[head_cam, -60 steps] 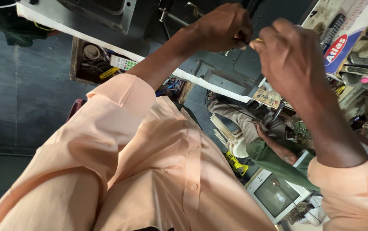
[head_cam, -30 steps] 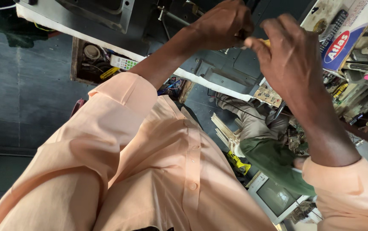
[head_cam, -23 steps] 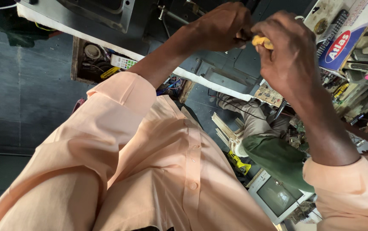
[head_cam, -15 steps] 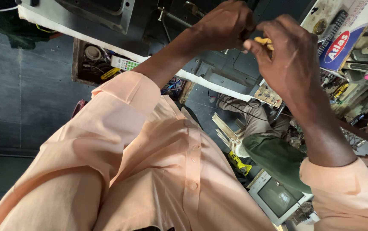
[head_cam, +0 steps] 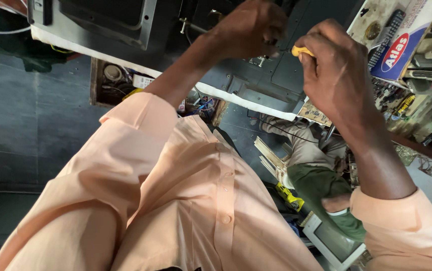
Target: The person uses screwdrivers to unscrew the back panel of a television lying on a workbench, then lifts off the back cover and carries it aside, exposing the internal circuit boards. They then pick up an air blower and walk away with it.
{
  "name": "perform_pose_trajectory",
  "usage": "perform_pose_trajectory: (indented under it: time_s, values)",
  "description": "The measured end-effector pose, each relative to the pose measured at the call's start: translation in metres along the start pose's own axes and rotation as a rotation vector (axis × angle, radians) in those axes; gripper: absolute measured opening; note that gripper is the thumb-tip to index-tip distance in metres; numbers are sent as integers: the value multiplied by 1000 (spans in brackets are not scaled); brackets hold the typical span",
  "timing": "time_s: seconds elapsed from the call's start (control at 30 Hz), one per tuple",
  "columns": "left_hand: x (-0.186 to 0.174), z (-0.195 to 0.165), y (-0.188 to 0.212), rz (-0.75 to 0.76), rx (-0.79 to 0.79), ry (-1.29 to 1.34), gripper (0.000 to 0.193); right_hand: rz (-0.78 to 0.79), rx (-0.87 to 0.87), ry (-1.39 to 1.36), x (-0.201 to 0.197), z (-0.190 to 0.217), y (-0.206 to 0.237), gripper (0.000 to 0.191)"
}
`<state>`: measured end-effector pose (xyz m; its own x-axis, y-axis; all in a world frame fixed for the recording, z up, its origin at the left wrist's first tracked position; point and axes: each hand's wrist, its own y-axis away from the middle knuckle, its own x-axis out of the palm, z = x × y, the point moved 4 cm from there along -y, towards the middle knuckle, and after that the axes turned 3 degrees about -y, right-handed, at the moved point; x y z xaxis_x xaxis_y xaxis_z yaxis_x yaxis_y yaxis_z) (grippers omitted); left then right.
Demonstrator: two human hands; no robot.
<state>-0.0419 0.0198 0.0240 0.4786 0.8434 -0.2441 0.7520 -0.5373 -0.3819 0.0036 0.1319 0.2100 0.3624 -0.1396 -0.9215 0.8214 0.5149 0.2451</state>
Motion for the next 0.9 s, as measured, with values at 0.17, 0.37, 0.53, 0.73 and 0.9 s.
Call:
perform_pose_trajectory:
  time_s: [0.17, 0.37, 0.53, 0.73, 0.9]
  values:
    - [-9, 4, 17, -53, -3, -181, 22, -53, 10, -35, -12, 1, 10, 11]
    - [6, 1, 19, 21, -72, -206, 20, -115, 60, -30, -33, 9, 24, 11]
    - [16, -2, 15, 13, -80, -288, 25, -153, 156, -153, -38, -2, 48, 15]
    - [21, 0, 34, -64, -217, -361, 19, -396, 204, -184, -1, -55, 101, 10]
    - [37, -1, 66, -215, -453, -39, 14, -774, 670, -990, 95, -101, 157, 17]
